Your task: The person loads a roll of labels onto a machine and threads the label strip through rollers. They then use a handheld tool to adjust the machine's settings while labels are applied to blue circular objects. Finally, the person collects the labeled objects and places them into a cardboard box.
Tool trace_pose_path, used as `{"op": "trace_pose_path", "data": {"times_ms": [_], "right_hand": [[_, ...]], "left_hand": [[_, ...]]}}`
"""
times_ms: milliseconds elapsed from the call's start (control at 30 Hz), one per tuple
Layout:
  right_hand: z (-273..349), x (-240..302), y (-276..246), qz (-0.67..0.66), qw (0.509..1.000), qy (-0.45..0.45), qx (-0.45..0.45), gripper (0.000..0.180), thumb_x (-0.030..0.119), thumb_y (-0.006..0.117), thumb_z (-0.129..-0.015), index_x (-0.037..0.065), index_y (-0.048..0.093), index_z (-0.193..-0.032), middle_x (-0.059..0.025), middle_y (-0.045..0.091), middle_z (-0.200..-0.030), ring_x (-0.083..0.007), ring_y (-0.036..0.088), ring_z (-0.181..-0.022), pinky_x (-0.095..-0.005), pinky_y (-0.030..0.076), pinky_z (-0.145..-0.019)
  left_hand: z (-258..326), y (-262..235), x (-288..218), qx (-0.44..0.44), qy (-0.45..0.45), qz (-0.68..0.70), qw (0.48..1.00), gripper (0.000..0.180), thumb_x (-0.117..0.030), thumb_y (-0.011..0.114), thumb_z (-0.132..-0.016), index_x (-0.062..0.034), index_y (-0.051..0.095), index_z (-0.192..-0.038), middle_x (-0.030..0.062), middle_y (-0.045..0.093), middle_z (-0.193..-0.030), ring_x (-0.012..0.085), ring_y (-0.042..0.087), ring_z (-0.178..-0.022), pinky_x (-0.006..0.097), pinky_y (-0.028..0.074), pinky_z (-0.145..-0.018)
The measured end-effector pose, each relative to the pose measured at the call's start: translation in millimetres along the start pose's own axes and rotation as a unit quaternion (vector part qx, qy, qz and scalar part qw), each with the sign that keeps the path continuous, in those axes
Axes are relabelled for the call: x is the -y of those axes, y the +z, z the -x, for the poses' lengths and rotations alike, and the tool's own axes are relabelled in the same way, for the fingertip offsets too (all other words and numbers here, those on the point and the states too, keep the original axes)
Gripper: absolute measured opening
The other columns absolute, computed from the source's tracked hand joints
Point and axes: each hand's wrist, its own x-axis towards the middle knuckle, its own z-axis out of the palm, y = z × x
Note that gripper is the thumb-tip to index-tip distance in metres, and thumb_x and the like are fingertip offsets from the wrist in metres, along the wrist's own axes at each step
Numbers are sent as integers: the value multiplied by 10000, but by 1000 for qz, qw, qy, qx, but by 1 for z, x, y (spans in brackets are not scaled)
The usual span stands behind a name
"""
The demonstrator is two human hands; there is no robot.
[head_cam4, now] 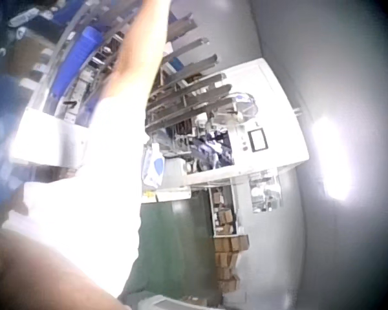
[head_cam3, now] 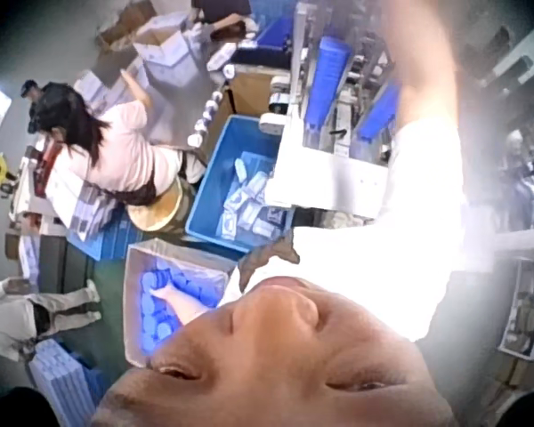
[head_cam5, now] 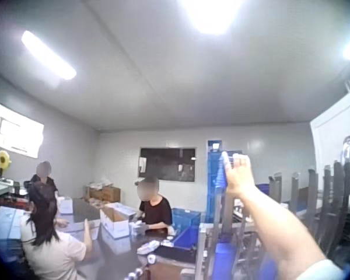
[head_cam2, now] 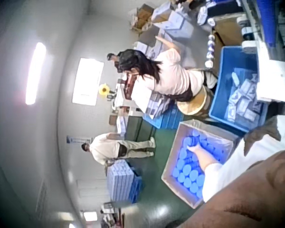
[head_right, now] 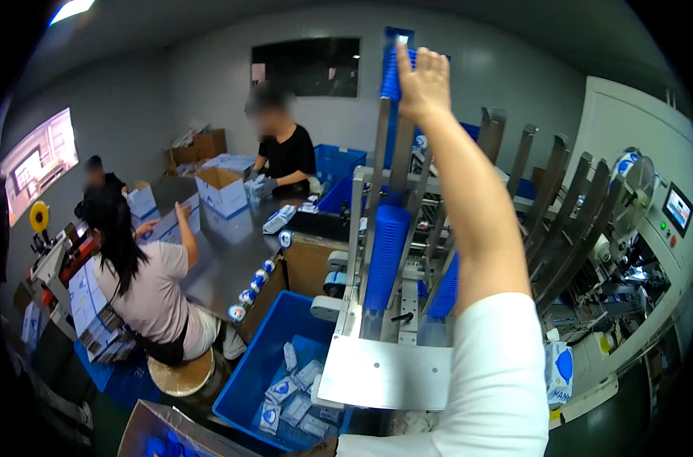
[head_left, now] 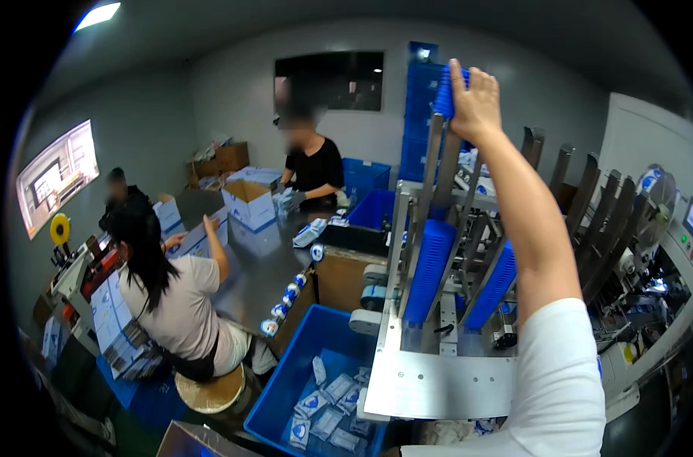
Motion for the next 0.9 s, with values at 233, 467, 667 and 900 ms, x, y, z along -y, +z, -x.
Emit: {"op": "trace_pose_path", "data": {"times_ms": [233, 467, 667, 900], "right_hand": [[131, 34, -14, -147, 943, -89, 286, 1169, 556, 742, -577, 41, 126, -1426, -152, 422, -1230, -306, 382, -1209, -562, 19, -1072], [258, 70, 40, -139, 970, -47, 195, 907, 580, 596, -733, 205, 172, -1441, -222, -36, -1484, -350, -42, -1383, -619, 22, -1041], [397, 117, 4, -216, 899, -3, 381, 904, 457, 676, -700, 149, 227, -1421, -268, -6, -1467, -403, -22, -1370, -661, 42, -1011], [431, 186, -99, -712, 624, -11, 323, 793, 437, 600, -805, 28, 252, -1388, -215, 262, -1404, -365, 197, -1330, -450, 167, -1081]], "left_hand": [[-5, -18, -7, 5, 11, -12, 1000, 720, -348, 646, -689, -25, 373, -1271, 156, 428, -1278, 296, 438, -1173, 454, 350, -984], [-34, -27, -8, 76, -10, 9, 997, 948, -345, 735, -626, -9, 244, -1364, 179, 331, -1351, 294, 377, -1225, 433, 315, -1014], [-21, 22, 28, 101, -52, -57, 992, 1031, -356, 760, -604, 1, 197, -1391, 189, 296, -1372, 300, 361, -1239, 429, 303, -1022], [124, 154, 83, 267, -47, -228, 935, 1055, -377, 757, -599, 11, 179, -1391, 196, 284, -1373, 312, 363, -1236, 433, 299, -1023]]}}
